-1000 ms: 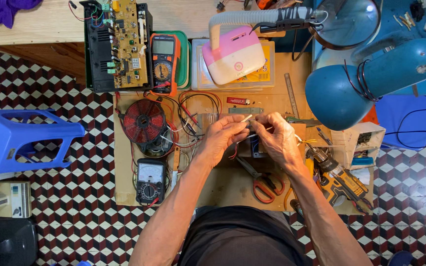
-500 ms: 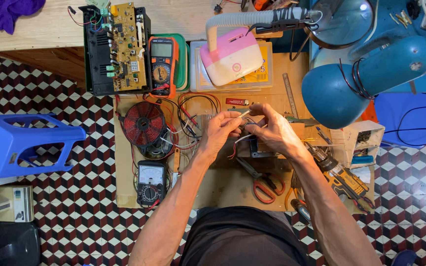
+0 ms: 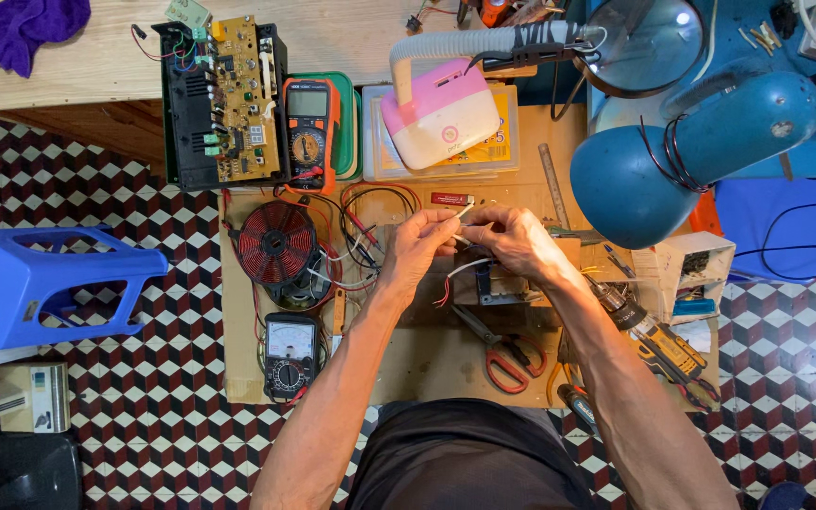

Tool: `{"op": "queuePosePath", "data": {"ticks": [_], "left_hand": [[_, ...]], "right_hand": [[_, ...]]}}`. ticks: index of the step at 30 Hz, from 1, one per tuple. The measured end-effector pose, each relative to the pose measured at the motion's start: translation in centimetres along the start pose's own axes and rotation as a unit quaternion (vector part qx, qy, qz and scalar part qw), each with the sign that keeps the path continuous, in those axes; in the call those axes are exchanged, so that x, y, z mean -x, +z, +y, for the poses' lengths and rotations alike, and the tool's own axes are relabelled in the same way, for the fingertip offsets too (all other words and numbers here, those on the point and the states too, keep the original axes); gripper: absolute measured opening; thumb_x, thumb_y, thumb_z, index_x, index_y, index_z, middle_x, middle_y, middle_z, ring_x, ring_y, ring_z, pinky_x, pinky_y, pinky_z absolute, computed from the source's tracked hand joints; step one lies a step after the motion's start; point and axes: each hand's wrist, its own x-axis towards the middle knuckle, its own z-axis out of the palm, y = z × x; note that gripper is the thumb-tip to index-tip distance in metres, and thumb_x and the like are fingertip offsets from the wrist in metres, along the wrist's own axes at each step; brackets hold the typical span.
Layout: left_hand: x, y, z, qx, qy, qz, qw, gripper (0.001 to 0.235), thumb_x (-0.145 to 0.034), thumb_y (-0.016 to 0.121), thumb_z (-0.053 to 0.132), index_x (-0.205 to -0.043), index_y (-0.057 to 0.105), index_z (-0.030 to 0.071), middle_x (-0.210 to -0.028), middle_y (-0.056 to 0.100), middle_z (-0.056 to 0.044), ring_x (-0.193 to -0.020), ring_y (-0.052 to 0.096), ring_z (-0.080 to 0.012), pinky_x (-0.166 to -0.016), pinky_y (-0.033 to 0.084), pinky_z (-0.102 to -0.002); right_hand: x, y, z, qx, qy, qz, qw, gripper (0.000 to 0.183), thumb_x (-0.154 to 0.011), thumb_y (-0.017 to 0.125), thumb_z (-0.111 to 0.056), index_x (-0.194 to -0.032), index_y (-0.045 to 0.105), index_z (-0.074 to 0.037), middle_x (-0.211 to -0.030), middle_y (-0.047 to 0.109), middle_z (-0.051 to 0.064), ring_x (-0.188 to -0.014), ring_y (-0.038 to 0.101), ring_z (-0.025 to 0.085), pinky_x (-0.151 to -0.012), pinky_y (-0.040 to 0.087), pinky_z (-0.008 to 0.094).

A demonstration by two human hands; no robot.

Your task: The person uses a multimeter to test electrical continuity and resistance on a small transformer and its attached wires. They adjust the multimeter dial, connect the probes to different wire ends, and observe the readings on the display.

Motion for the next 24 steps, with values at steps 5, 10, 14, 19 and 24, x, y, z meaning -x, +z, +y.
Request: {"op": "queuePosePath", "data": {"ticks": [5, 10, 14, 19, 24], "left_hand": [[0.3, -0.5, -0.5, 0.107, -0.009, 0.001, 0.994, 0.039, -0.094, 0.071, 0.029, -0.12, 0.065, 0.001, -0.106, 0.074, -0.008, -0.085, 0.068, -0.0119, -0.079, 0.058, -0.025], [0.8, -1.6, -0.4, 0.055, 0.003, 0.012, 0.998, 0.038, -0.096, 0.07, 0.032, -0.118, 0.07, 0.0, -0.097, 0.074, -0.009, -0.08, 0.07, -0.0107, -0.072, 0.058, -0.024], [1.0, -1.8, -0.1, 0.002, 0.018, 0.03, 0.999, 0.036, -0.096, 0.07, 0.031, -0.115, 0.072, 0.001, -0.092, 0.073, -0.007, -0.077, 0.069, -0.01, -0.069, 0.059, -0.024], [1.2, -1.8, 0.1, -0.009, 0.026, 0.04, 0.999, 0.034, -0.096, 0.069, 0.029, -0.116, 0.072, 0.002, -0.091, 0.071, -0.005, -0.076, 0.067, -0.0085, -0.068, 0.059, -0.024], [1.1, -1.7, -0.1, -0.02, 0.024, 0.043, 0.999, 0.032, -0.097, 0.069, 0.027, -0.115, 0.073, 0.001, -0.09, 0.072, -0.006, -0.074, 0.067, -0.0088, -0.067, 0.059, -0.024]], "right_hand": [[-0.1, 0.4, 1.3, -0.087, 0.044, 0.047, 0.994, 0.026, -0.095, 0.069, -0.027, -0.11, 0.077, -0.007, -0.068, 0.059, -0.002, -0.057, 0.048, 0.006, -0.048, 0.038, 0.025], [-0.1, 0.7, 2.0, -0.142, 0.025, 0.057, 0.988, 0.024, -0.096, 0.07, -0.026, -0.103, 0.077, -0.005, -0.068, 0.059, -0.004, -0.058, 0.048, 0.004, -0.048, 0.037, 0.022], [0.0, 0.7, 2.1, -0.128, -0.002, 0.055, 0.99, 0.024, -0.096, 0.071, -0.026, -0.101, 0.077, -0.003, -0.069, 0.059, -0.004, -0.06, 0.049, 0.004, -0.049, 0.038, 0.022], [0.2, 0.7, 1.9, -0.127, 0.028, 0.065, 0.989, 0.026, -0.095, 0.071, -0.027, -0.106, 0.078, -0.005, -0.067, 0.059, -0.003, -0.057, 0.049, 0.005, -0.048, 0.038, 0.023], [0.2, 0.8, 1.7, -0.112, 0.033, 0.064, 0.991, 0.027, -0.094, 0.072, -0.028, -0.108, 0.078, -0.005, -0.067, 0.06, -0.003, -0.056, 0.048, 0.005, -0.047, 0.037, 0.024]]}}
